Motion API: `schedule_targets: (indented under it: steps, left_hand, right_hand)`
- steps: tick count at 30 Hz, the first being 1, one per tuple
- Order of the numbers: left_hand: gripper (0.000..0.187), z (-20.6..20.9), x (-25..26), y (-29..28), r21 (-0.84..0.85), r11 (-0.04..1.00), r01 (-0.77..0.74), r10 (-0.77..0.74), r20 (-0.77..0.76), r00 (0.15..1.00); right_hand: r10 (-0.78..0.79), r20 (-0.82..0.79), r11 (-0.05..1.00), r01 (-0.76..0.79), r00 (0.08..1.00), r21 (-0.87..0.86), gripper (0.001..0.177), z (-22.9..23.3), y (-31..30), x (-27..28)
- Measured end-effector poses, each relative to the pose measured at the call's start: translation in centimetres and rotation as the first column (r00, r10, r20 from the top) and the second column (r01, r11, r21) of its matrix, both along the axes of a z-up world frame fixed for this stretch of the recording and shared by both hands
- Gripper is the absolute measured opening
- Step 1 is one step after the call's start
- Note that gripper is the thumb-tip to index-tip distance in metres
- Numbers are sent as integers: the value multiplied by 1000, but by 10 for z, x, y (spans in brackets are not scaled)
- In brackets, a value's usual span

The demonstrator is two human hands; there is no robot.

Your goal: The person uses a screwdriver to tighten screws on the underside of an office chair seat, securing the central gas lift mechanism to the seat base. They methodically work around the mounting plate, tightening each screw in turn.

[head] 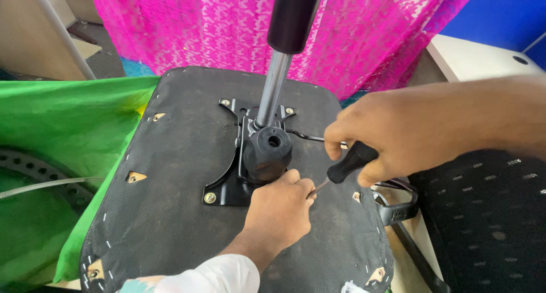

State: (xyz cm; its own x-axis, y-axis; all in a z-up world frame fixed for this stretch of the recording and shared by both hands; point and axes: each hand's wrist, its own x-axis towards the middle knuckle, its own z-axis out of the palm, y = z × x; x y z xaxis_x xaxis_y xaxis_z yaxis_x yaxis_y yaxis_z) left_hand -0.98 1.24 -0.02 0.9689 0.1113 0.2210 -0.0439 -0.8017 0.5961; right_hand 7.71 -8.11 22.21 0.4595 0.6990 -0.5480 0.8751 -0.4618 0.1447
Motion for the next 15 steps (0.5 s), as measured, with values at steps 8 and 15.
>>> schedule_targets:
  steps: [8, 15]
  left_hand:
    - [12, -2, 0, 1, 10, 1000, -10, 10, -7, 1000]
    - [12, -3, 6, 2, -16, 1000, -20, 19, -58, 998]
  right_hand:
    - [232, 119, 955, -202, 966, -218, 35, -14, 9, 9]
    - [156, 135, 986, -146, 979, -79, 32, -28, 3, 19]
